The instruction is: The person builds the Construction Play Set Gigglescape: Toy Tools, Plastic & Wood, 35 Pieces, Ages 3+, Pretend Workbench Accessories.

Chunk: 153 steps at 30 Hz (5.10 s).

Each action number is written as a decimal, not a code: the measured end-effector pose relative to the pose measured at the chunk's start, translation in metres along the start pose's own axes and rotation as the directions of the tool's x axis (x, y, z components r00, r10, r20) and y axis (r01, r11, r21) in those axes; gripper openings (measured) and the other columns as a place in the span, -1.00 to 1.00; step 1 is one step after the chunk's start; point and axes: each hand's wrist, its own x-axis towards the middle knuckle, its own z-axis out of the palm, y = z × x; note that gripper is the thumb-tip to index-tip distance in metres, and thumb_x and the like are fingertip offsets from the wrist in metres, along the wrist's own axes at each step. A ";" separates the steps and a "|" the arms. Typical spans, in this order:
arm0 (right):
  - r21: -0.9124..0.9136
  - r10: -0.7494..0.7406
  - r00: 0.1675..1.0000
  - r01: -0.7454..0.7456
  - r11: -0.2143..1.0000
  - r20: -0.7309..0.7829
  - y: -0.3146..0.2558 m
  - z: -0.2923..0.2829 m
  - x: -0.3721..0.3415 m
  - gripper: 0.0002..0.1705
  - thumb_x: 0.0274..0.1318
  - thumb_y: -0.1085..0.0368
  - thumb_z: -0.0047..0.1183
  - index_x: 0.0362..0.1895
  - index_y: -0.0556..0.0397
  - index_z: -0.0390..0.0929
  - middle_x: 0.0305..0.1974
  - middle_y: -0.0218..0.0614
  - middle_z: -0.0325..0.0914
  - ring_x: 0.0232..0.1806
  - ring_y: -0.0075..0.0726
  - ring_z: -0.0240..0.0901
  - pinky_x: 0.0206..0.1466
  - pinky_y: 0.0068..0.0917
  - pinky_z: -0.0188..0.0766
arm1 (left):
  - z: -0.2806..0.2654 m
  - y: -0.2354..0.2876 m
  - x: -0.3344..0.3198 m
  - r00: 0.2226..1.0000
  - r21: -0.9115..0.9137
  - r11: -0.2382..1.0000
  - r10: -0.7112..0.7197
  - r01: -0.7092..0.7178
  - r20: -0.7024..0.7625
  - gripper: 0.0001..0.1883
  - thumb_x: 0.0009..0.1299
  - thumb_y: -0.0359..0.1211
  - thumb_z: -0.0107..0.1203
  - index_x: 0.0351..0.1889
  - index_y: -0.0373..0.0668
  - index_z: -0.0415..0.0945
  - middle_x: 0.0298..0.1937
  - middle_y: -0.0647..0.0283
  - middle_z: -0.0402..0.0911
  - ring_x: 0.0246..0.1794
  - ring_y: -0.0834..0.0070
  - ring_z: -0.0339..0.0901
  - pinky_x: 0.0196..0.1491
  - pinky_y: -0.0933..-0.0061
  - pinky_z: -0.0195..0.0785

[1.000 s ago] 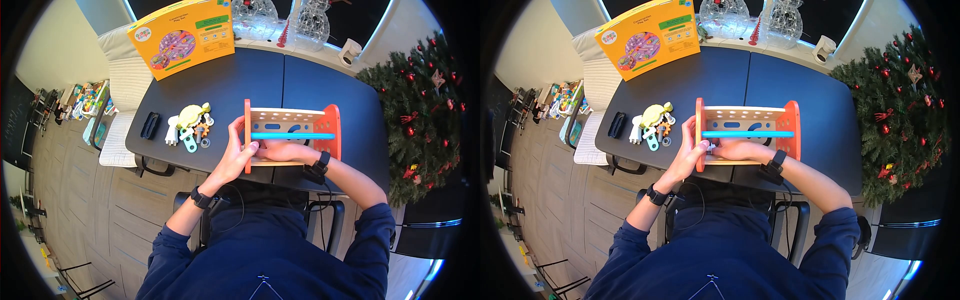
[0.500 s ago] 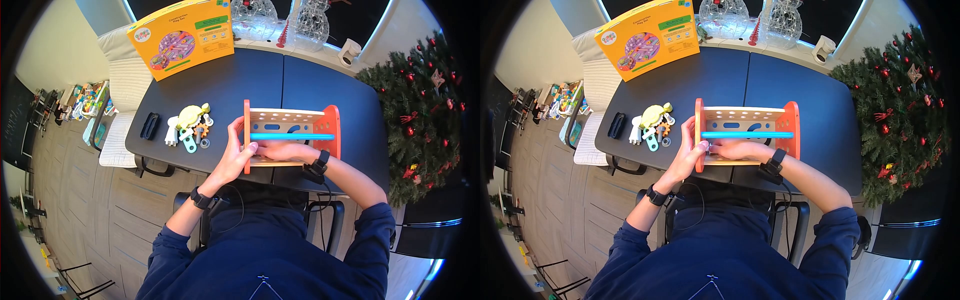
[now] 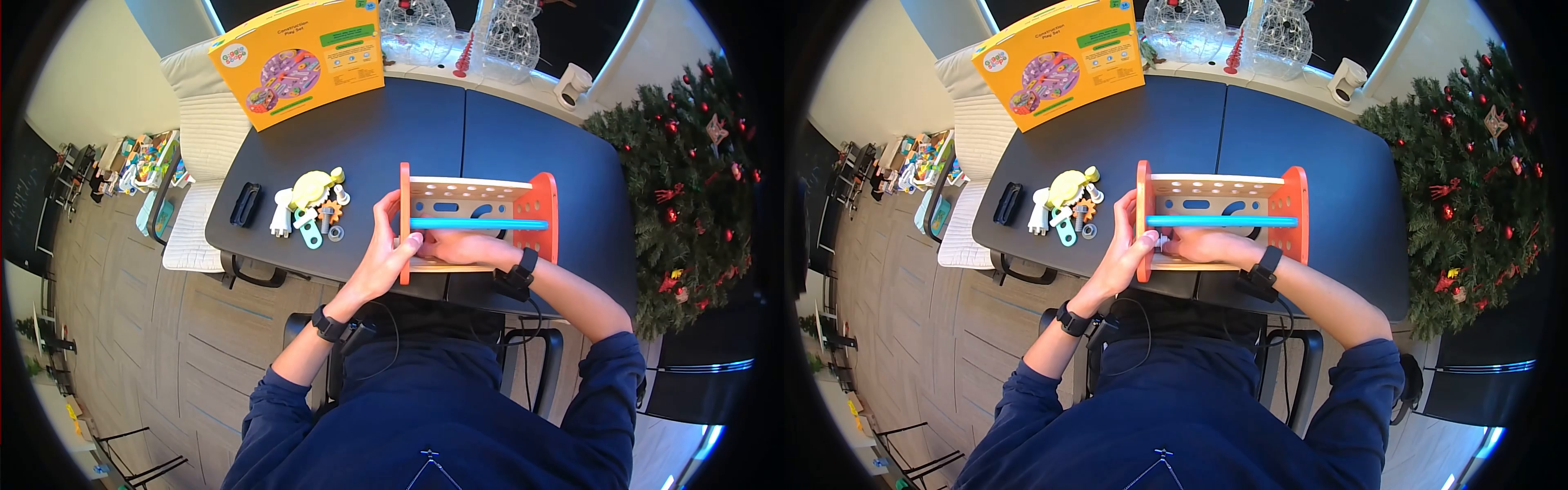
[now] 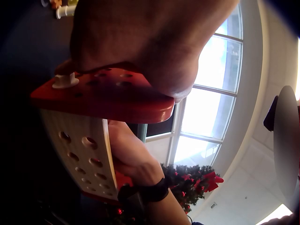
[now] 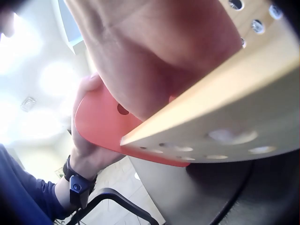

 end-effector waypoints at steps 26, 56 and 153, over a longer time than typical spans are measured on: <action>-0.071 -0.018 0.999 0.014 0.997 -0.051 -0.005 -0.003 -0.007 -0.56 0.40 0.10 0.23 0.16 0.14 0.54 -0.02 -0.03 0.68 0.02 0.12 0.66 0.07 0.00 0.54 | 0.002 0.005 0.000 1.000 0.053 0.999 0.007 -0.007 -0.010 -0.07 0.54 -0.10 0.13 0.69 -0.20 -0.20 0.66 -0.10 0.02 0.74 0.11 -0.05 0.65 -0.04 0.01; 0.005 -0.045 0.998 0.045 0.999 -0.035 0.004 0.004 0.001 -0.57 0.36 0.12 0.30 0.17 0.08 0.61 0.02 -0.10 0.70 0.11 -0.03 0.62 0.18 -0.08 0.52 | 0.004 0.006 0.000 1.000 0.030 1.000 0.009 -0.009 -0.004 -0.04 0.56 -0.04 0.13 0.69 -0.21 -0.23 0.66 -0.11 0.01 0.72 0.11 -0.01 0.66 -0.02 -0.04; 0.126 0.096 0.994 -0.101 0.987 0.047 0.010 0.018 0.002 -0.59 0.60 0.12 -0.03 0.28 0.09 0.60 0.22 -0.02 0.64 0.29 0.04 0.56 0.36 -0.02 0.43 | 0.008 0.007 -0.007 0.999 0.015 1.000 0.028 -0.028 -0.019 -0.11 0.57 -0.17 0.12 0.68 -0.27 -0.19 0.69 -0.16 0.00 0.77 0.07 -0.10 0.69 -0.05 -0.03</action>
